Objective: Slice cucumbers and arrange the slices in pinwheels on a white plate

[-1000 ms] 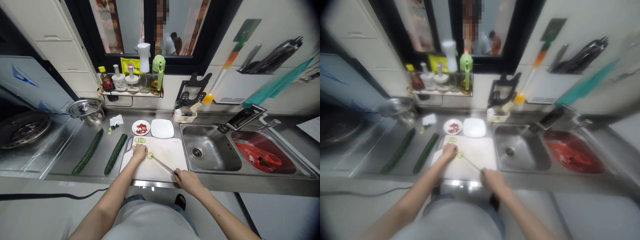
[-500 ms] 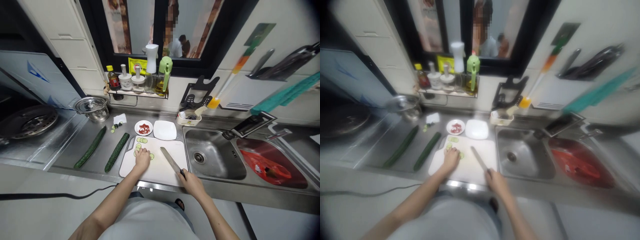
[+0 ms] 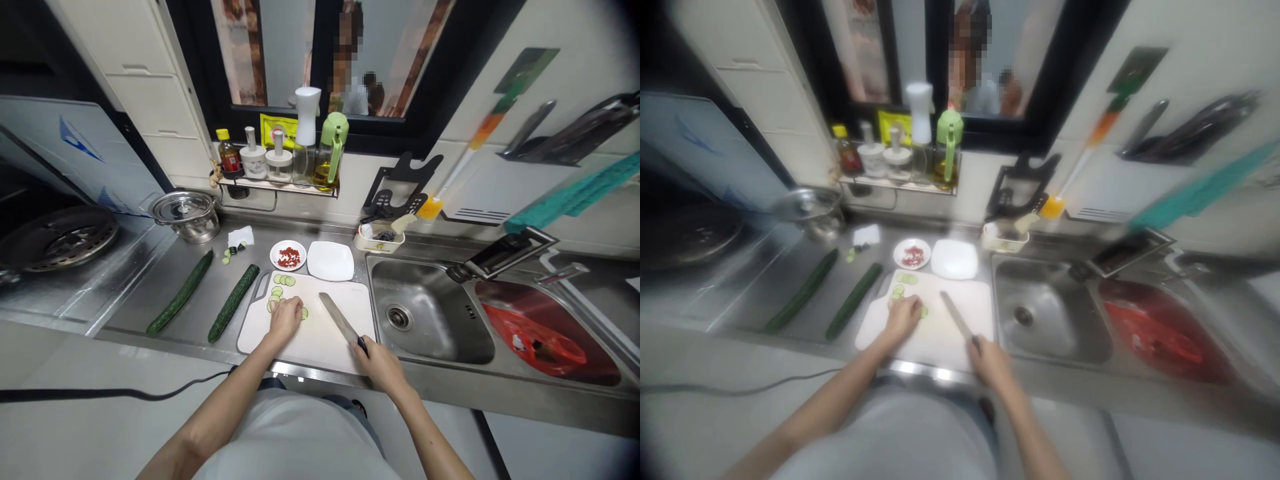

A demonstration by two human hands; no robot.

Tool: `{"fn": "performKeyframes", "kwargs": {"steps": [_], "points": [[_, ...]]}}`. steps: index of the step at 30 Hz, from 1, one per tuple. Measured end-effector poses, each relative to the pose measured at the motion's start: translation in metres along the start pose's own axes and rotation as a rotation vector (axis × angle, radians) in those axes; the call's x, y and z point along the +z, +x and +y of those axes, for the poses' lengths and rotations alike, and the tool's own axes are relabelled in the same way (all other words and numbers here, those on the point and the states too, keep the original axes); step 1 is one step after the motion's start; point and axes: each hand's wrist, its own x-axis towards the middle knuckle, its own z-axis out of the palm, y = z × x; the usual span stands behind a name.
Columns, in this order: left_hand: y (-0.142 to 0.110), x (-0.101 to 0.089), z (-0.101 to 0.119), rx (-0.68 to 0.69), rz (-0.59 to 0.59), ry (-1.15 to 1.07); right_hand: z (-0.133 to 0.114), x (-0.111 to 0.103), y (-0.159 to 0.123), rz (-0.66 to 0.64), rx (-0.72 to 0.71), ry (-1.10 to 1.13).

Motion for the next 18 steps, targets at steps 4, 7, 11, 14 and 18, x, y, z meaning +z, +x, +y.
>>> {"fn": "performKeyframes", "kwargs": {"steps": [4, 7, 11, 14, 18], "points": [[-0.009, -0.004, -0.013, -0.082, 0.063, -0.079, 0.0, 0.004, 0.0, -0.001, 0.0, 0.024], [-0.012, -0.009, -0.03, -0.196, 0.108, -0.086, 0.0, 0.006, 0.002, 0.006, -0.005, 0.024], [-0.015, -0.014, -0.05, -0.294, 0.134, -0.079, 0.001, 0.007, 0.004, 0.001, -0.01, 0.009], [-0.017, -0.016, -0.06, -0.313, 0.151, -0.069, 0.002, 0.007, 0.005, 0.01, -0.02, 0.008], [-0.018, -0.016, -0.065, -0.326, 0.171, -0.002, 0.003, 0.006, 0.006, 0.003, -0.029, 0.011]]}}
